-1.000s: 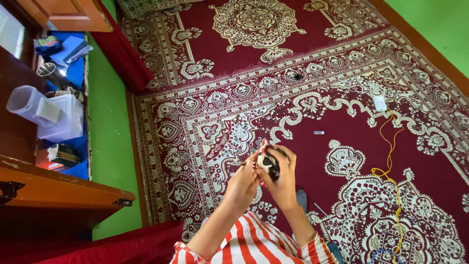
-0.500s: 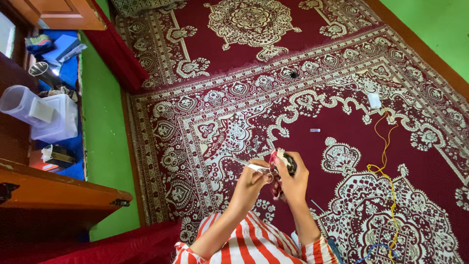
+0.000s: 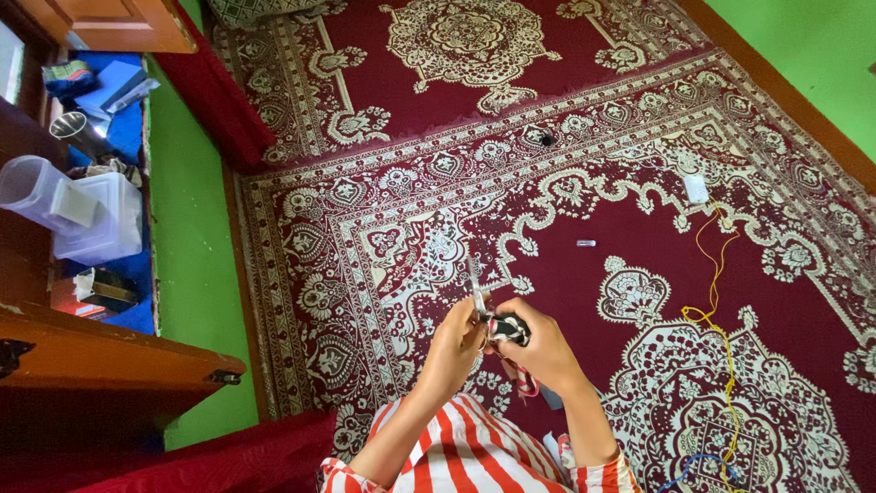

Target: The person cleans a wristwatch by wiping its face and strap with a cloth and then uses a screwdriver to tighten a screw on a shelf bracket.

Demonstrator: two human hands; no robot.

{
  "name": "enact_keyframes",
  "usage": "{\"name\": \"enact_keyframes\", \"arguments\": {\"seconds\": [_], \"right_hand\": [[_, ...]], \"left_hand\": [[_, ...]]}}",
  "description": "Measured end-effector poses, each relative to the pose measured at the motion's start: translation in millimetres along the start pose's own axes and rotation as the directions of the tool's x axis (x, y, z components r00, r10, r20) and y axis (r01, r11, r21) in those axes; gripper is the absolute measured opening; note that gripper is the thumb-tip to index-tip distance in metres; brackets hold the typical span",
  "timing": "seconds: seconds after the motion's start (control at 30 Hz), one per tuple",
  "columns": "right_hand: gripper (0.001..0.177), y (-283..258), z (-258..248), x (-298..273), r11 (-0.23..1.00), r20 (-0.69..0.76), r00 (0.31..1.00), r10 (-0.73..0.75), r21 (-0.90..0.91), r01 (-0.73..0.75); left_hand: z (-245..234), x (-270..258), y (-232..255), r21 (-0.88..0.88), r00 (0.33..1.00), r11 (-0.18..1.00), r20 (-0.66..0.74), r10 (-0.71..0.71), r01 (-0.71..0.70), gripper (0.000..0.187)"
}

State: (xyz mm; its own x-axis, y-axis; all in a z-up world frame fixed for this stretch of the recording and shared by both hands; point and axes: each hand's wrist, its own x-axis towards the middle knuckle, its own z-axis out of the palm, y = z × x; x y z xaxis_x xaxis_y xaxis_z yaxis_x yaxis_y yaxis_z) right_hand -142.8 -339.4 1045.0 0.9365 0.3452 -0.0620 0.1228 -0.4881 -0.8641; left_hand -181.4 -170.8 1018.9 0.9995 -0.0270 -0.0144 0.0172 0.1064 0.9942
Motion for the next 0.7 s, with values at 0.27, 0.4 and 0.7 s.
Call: {"name": "enact_keyframes", "arguments": {"seconds": [0.27, 0.4, 0.7], "right_hand": [[0.039, -25, 15, -4, 0.910, -0.094, 0.982, -0.165, -0.398, 0.114], [0.043, -23, 20, -5, 0.835, -0.044, 0.942, -0.334, -0.477, 0.274], [0.039, 5, 17, -1, 0.904, -0.391, 0.817, -0.423, -0.238, 0.355]], "left_hand": [[-15, 4, 4, 0.476, 0.970, 0.848, 0.050, 0.236, -0.231, 0.034], [-21, 8, 8, 0.489, 0.987, 0.859, 0.040, 0.153, -0.153, 0.018], [-20, 14, 4, 0.100, 0.975, 0.970, -0.039, -0.218, 0.221, 0.019]]}}
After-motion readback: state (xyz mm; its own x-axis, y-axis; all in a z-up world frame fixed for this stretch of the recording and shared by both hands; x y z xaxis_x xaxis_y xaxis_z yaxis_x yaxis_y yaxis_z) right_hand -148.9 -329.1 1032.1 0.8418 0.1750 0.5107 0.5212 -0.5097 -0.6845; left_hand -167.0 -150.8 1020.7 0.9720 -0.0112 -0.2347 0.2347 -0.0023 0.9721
